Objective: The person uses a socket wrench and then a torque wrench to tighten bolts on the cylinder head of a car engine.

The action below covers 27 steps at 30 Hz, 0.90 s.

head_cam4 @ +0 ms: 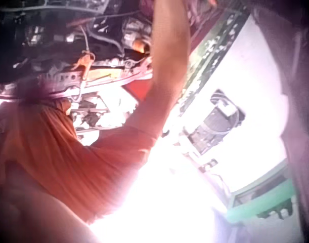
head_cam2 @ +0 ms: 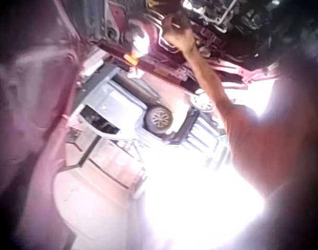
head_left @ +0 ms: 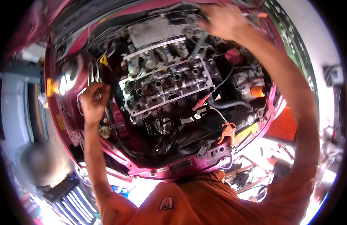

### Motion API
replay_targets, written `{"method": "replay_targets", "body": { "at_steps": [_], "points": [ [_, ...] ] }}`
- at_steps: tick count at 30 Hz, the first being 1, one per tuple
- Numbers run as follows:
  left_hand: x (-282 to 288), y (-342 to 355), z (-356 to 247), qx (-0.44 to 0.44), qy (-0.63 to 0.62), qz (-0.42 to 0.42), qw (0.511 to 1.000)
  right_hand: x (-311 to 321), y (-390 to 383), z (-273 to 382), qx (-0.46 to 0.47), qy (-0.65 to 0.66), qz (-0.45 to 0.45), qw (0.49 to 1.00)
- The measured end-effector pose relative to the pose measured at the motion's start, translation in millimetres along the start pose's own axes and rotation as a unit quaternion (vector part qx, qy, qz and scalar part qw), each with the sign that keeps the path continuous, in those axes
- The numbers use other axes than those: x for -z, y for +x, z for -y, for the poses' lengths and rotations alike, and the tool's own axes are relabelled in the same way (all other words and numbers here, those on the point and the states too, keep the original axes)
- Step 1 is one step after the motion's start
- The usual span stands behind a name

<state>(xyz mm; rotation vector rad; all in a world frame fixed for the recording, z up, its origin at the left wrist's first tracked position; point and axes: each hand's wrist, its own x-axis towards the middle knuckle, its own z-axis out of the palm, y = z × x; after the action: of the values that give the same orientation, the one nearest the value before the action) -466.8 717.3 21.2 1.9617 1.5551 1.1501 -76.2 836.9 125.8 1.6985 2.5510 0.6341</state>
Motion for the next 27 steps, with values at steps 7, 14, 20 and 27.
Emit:
{"method": "replay_targets", "body": {
  "at_steps": [7,14,20,27],
  "points": [
    [123,-72,83,0.004,0.183,-0.121,0.976,-3,11,-21,0.024,0.051,-0.021,0.998],
    [124,-74,97,0.0,0.182,-0.135,0.974,14,11,-32,0.219,-0.002,0.035,0.975],
    [124,-75,111,0.047,0.138,-0.137,0.98,-7,14,-53,0.301,-0.169,-0.052,0.937],
    [134,-83,126,0.018,0.25,-0.105,0.962,-8,23,-43,0.272,0.002,-0.042,0.961]
  ]
}}
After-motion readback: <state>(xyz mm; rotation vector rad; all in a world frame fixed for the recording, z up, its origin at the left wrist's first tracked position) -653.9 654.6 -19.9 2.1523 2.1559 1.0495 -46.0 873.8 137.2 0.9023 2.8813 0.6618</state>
